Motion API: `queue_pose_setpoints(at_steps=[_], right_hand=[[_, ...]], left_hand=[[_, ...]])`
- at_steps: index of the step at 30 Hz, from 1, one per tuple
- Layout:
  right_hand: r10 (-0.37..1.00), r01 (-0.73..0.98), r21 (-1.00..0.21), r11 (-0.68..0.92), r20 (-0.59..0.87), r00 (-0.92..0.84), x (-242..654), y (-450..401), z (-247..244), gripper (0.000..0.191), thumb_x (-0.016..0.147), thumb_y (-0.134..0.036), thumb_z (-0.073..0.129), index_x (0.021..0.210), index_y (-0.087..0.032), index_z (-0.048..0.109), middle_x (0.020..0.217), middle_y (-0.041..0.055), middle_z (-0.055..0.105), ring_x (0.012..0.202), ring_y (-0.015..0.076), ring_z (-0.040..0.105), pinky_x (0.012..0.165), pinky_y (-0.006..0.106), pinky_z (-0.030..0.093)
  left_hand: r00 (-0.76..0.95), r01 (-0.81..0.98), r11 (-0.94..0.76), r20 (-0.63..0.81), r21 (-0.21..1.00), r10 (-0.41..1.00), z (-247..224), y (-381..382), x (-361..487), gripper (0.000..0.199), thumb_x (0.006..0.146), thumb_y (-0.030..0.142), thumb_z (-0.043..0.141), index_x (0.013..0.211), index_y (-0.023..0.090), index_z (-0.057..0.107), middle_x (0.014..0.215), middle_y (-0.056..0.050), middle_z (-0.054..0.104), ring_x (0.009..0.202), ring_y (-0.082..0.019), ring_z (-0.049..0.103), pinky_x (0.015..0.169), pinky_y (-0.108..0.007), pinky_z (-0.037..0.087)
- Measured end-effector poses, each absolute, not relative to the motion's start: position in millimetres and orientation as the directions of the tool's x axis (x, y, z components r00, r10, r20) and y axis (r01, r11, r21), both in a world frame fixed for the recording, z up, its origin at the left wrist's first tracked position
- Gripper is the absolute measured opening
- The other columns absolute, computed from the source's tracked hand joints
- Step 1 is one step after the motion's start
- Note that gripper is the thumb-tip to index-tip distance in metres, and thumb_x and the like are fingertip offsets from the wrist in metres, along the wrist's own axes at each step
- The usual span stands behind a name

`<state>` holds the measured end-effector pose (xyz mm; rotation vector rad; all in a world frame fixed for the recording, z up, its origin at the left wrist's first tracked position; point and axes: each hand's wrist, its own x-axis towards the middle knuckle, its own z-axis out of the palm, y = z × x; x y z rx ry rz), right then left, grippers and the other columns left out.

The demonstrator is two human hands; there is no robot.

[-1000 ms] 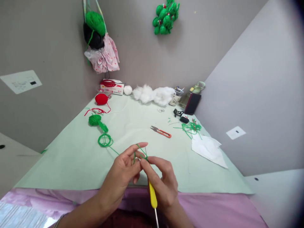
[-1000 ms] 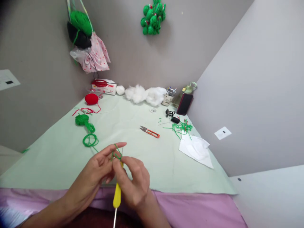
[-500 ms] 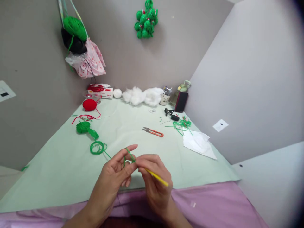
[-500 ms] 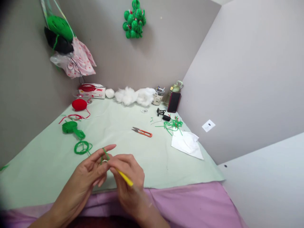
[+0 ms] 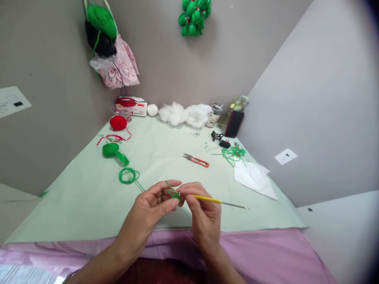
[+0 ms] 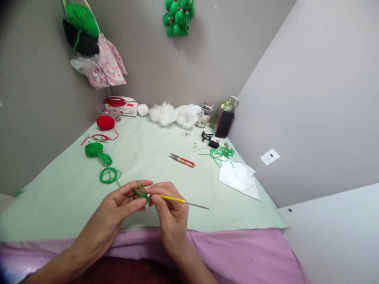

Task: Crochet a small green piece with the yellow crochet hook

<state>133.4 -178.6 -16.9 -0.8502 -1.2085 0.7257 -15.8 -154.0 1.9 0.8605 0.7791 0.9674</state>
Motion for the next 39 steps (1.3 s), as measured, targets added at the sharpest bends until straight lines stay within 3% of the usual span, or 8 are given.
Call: queue_pose_setpoints(at_steps=[3,9,17,25,31,34,39], right_hand=[[0.867,-0.057,-0.881,0.471,0.449,0.218,135.5,-178.3,-20.7,0.019,0.103,-0.022,0.064,0.101,-0.027,0.082,0.089,0.0008,0.074,0.073,0.0115,0.066,0.069,0.027,0.054],[0.892,-0.173,-0.885,0.432,0.391,0.229,139.2,-176.3,-27.1,0.017,0.103,-0.026,0.064,0.101,-0.026,0.081,0.091,0.0012,0.073,0.069,0.0104,0.065,0.069,0.028,0.053],[0.943,-0.427,-0.850,0.310,0.218,0.251,133.1,-172.4,-16.6,0.014,0.097,-0.035,0.074,0.093,-0.025,0.082,0.091,0.0010,0.076,0.050,0.0030,0.057,0.051,0.019,0.046],[0.967,-0.536,-0.815,0.220,0.109,0.231,127.2,-169.7,-8.9,0.015,0.088,-0.040,0.083,0.087,-0.024,0.083,0.088,0.0011,0.079,0.050,0.0036,0.060,0.048,0.015,0.052],[0.951,-0.470,-0.837,0.281,0.175,0.257,122.6,-170.5,-9.2,0.014,0.093,-0.037,0.078,0.089,-0.024,0.083,0.085,0.0025,0.079,0.056,0.0082,0.065,0.057,0.021,0.059],[0.941,-0.393,-0.865,0.310,0.220,0.258,122.6,-172.6,-13.1,0.014,0.097,-0.034,0.073,0.093,-0.024,0.083,0.084,0.0021,0.077,0.061,0.0094,0.067,0.064,0.024,0.060],[0.926,-0.300,-0.891,0.341,0.261,0.274,124.7,-177.4,-20.5,0.015,0.100,-0.030,0.068,0.097,-0.024,0.082,0.087,0.0025,0.075,0.066,0.0111,0.066,0.065,0.027,0.058]], left_hand=[[0.383,-0.350,0.311,-0.168,0.884,0.908,-1.0,-154.5,-17.2,0.034,0.083,0.030,0.089,0.116,0.029,0.082,0.091,0.000,0.074,0.093,-0.016,0.068,0.090,-0.027,0.051],[0.366,-0.361,0.289,-0.150,0.886,0.918,2.1,-151.7,-20.1,0.025,0.089,0.038,0.083,0.113,0.030,0.083,0.088,0.002,0.070,0.085,-0.014,0.061,0.088,-0.027,0.048],[0.363,-0.492,0.379,-0.211,0.784,0.908,0.4,-147.7,-21.5,0.021,0.086,0.029,0.086,0.105,0.024,0.085,0.090,-0.001,0.071,0.090,-0.014,0.066,0.091,-0.023,0.054],[0.338,-0.634,0.448,-0.295,0.630,0.894,3.2,-145.5,-18.3,0.020,0.079,0.014,0.089,0.098,0.019,0.086,0.090,0.000,0.069,0.085,-0.009,0.068,0.075,-0.012,0.058],[0.353,-0.560,0.360,-0.179,0.746,0.919,1.3,-148.0,-18.6,0.027,0.086,0.030,0.087,0.111,0.022,0.082,0.095,-0.002,0.069,0.087,-0.012,0.065,0.082,-0.019,0.057],[0.325,-0.481,0.292,-0.140,0.827,0.935,4.2,-151.0,-18.2,0.038,0.080,0.027,0.092,0.116,0.026,0.080,0.091,0.001,0.066,0.089,-0.012,0.065,0.084,-0.021,0.055],[0.318,-0.433,0.247,-0.109,0.867,0.942,5.4,-152.0,-17.7,0.041,0.081,0.025,0.091,0.120,0.028,0.076,0.090,0.003,0.063,0.090,-0.014,0.066,0.089,-0.026,0.057]])
